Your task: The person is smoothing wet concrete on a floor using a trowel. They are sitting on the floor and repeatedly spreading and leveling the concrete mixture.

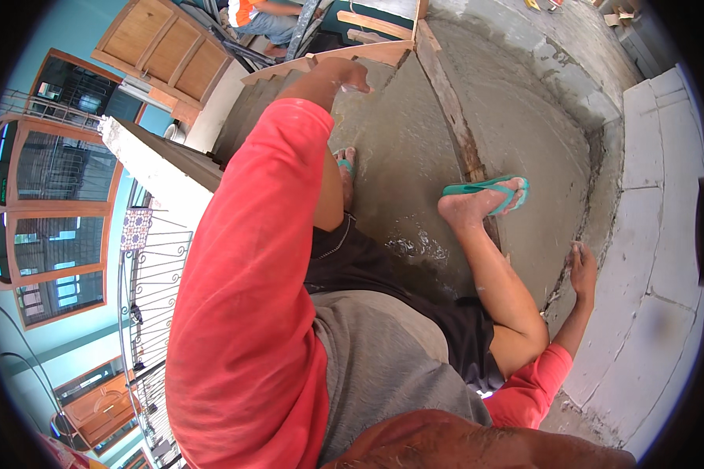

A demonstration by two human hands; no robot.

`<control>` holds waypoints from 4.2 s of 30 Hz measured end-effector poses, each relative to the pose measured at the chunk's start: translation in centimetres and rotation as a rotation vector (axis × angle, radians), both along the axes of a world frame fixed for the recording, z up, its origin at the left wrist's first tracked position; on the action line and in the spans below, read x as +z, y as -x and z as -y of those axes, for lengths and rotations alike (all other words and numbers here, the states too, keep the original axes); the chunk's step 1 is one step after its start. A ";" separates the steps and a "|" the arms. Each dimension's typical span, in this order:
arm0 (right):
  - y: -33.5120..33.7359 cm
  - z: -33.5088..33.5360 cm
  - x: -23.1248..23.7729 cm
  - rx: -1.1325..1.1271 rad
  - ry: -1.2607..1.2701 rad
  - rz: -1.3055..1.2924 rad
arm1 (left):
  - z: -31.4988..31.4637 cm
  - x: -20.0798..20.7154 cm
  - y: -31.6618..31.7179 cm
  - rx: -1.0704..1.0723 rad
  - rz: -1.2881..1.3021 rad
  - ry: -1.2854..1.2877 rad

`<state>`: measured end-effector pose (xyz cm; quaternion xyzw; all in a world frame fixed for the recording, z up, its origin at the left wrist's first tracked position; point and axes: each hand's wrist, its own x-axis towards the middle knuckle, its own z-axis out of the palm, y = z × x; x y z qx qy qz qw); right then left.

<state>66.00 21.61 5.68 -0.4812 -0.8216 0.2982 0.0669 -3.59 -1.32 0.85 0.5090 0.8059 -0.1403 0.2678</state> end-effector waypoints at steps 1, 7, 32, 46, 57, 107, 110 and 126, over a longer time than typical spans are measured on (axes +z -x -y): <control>0.1 0.0 0.0 -0.008 0.008 0.002 | 0.0 0.0 0.0 0.003 0.000 0.003; 0.1 0.2 0.1 -0.018 0.034 0.002 | -0.5 -0.3 0.0 0.003 0.019 0.007; 0.4 0.2 -0.2 -0.010 0.024 -0.006 | -0.4 -0.7 0.3 -0.009 0.009 -0.018; 0.8 0.4 -0.2 -0.003 0.027 0.024 | -0.4 0.2 -0.4 0.027 0.037 0.004; 1.1 0.6 -0.2 0.004 0.020 0.033 | -0.6 -0.5 0.1 0.025 0.061 0.002; 2.2 1.0 0.6 0.033 0.019 0.082 | -0.1 -0.8 -1.3 -0.073 0.003 0.036; 2.2 1.4 1.0 0.006 0.035 0.077 | -0.1 0.6 -2.3 -0.100 0.017 0.078; 2.1 1.4 1.4 0.003 -0.060 0.093 | 0.9 -2.5 0.0 -0.164 -0.054 0.006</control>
